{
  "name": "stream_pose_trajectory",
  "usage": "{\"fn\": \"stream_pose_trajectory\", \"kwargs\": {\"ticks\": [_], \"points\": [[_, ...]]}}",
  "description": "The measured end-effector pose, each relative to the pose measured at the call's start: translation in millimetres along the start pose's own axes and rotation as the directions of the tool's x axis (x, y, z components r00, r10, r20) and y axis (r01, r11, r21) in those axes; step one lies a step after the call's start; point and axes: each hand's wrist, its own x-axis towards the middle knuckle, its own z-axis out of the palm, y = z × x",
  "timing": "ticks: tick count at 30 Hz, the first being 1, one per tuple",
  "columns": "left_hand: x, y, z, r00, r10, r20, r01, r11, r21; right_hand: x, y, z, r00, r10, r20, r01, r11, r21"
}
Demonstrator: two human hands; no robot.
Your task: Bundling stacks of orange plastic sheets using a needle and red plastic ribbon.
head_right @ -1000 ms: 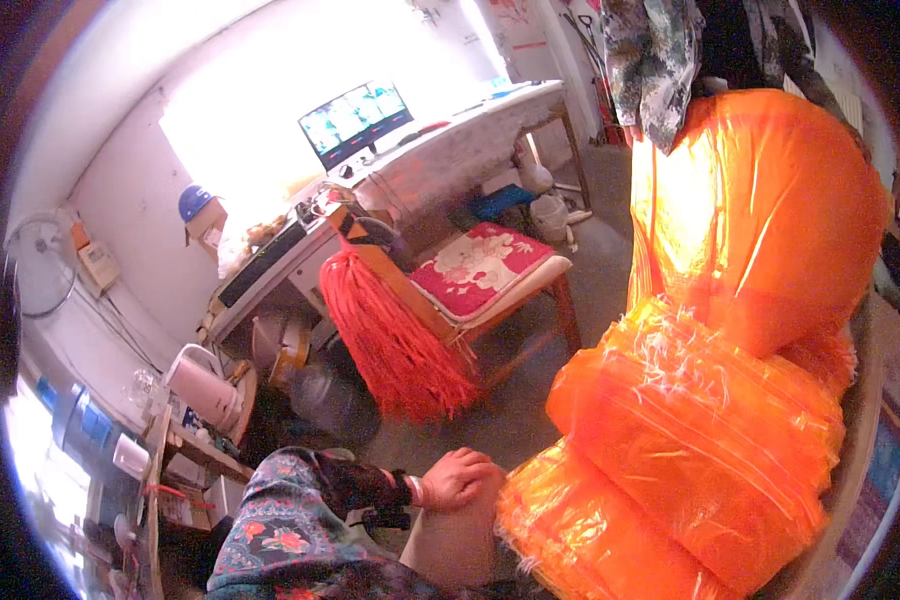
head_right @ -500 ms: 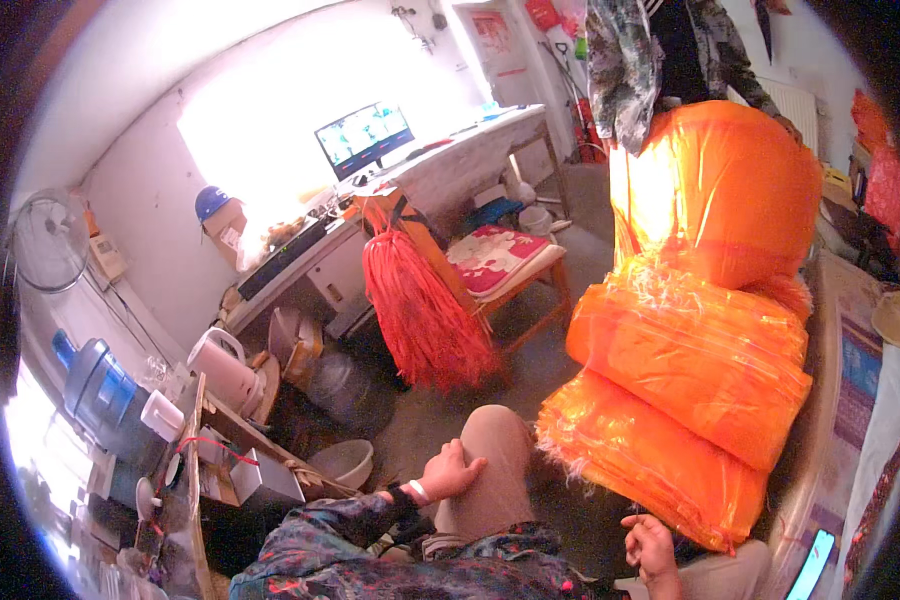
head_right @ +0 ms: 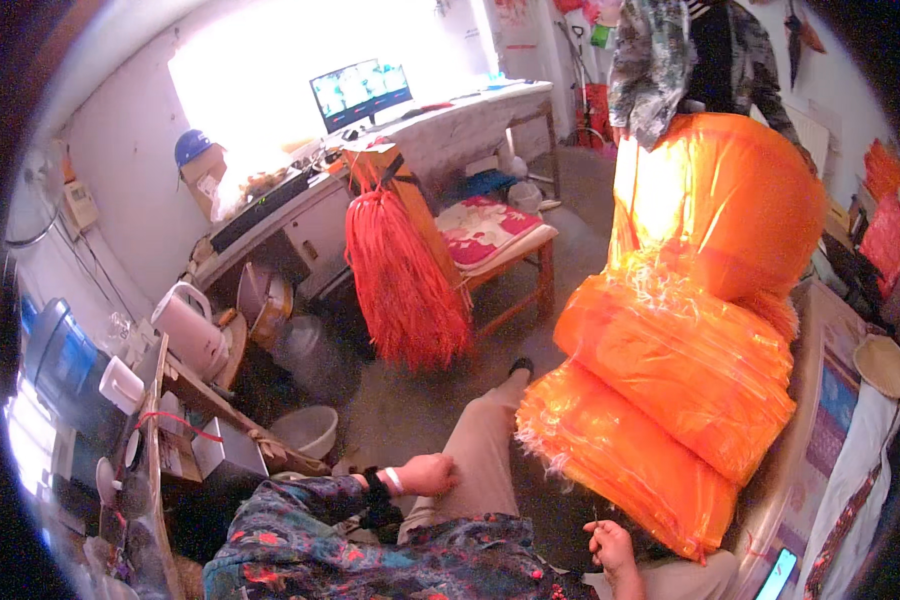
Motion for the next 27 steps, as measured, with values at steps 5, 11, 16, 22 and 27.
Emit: {"fn": "stream_pose_trajectory", "kwargs": {"ticks": [5, 11, 16, 22, 27], "points": [[17.8, -8.3, 12.7, 0.937, 0.318, 0.148, -0.34, 0.926, 0.166, 11.2, 10.2, -1.6, 0.999, 0.023, 0.031, -0.023, 1.0, -0.021], [3.3, -30.9, 2.9, 0.58, 0.428, 0.693, -0.261, 0.904, -0.339, 16.0, 20.0, -6.6, 0.995, 0.095, -0.015, -0.096, 0.983, -0.156], [-25.4, -12.5, 1.5, 0.249, 0.571, 0.782, -0.116, 0.819, -0.561, 13.3, 16.8, -5.8, 0.993, 0.106, 0.056, -0.094, 0.979, -0.181], [43.9, -37.0, -68.9, 0.743, 0.213, 0.635, 0.293, 0.749, -0.594, 13.4, 13.4, -9.8, 0.997, 0.076, 0.026, -0.07, 0.984, -0.164], [128.7, -82.5, -114.8, 0.947, 0.121, -0.299, -0.181, 0.967, -0.181, 9.9, 12.2, 5.7, 0.999, -0.008, -0.035, 0.001, 0.981, -0.194]]}}
